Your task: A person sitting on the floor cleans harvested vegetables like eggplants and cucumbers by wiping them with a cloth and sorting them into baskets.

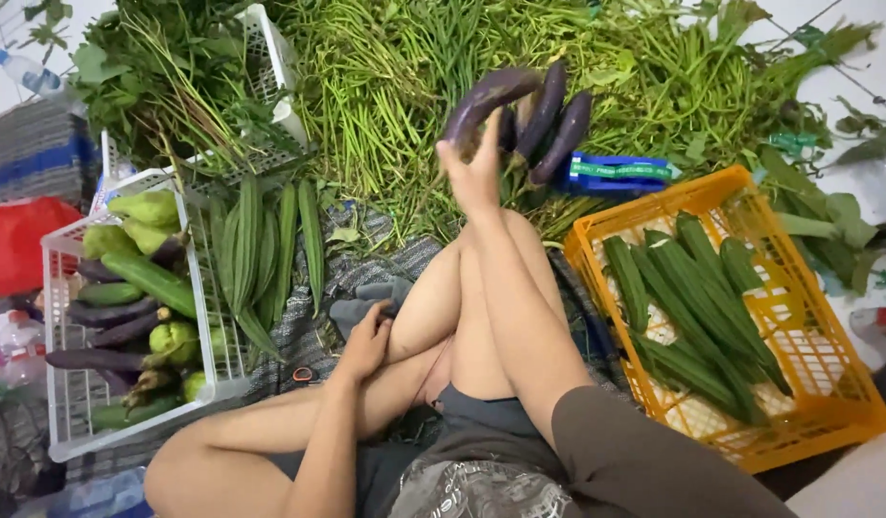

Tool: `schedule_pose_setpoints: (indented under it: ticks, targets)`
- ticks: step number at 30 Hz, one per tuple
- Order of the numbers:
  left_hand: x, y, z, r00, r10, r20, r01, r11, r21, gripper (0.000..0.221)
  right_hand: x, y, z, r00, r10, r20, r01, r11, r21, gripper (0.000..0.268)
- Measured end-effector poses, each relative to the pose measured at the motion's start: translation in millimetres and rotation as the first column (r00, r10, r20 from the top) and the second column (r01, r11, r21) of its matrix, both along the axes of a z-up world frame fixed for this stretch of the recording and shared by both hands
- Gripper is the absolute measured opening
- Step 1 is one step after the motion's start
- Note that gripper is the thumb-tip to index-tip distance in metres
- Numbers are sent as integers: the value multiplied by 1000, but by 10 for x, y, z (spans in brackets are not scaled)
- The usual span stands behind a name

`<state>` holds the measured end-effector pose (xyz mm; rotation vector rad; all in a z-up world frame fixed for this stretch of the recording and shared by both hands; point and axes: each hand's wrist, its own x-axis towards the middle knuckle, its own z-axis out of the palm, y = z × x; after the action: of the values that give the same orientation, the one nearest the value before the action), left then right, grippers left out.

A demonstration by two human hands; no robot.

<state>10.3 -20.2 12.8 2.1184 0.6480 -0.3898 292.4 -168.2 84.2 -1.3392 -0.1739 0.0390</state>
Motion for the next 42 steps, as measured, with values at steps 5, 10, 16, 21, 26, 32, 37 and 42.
schedule_pose_setpoints:
  ticks: [5, 10, 16, 21, 26, 32, 37, 42]
  targets:
    - [-44, 10, -96, 997, 15, 79, -15, 1000, 6, 44, -8, -349, 254, 985, -163, 50, 167, 983, -79, 82]
    - [-20, 58, -256, 982, 26, 189, -31, 999, 24, 46, 160, -681, 204, 876, -409, 257, 465, 857, -221, 50]
    - [41, -44, 56, 999, 34, 35, -34, 999, 4, 41, 757, -953, -793, 870, -493, -28, 401, 739, -541, 31]
    - [54, -45, 21, 997, 62, 54, -62, 998, 6, 40, 674, -906, -658, 894, -448, -29, 371, 774, -513, 40]
    - [67, -87, 147, 987, 101, 126, -107, 993, 45, 40, 289, -629, -85, 819, -373, 437, 571, 617, -542, 50]
    - [52, -22, 65, 914, 130, 383, -174, 981, 81, 33, -620, 137, 290, 915, 290, 281, -99, 836, -540, 32]
    - [-2, -42, 254, 692, 97, 715, -278, 950, 140, 25, -1079, 688, -167, 481, 866, -140, -522, 154, -839, 64]
    - [-79, 87, 257, 637, 119, 761, -424, 879, 218, 28, -1044, 812, -312, 146, 913, -382, -752, -149, -643, 42]
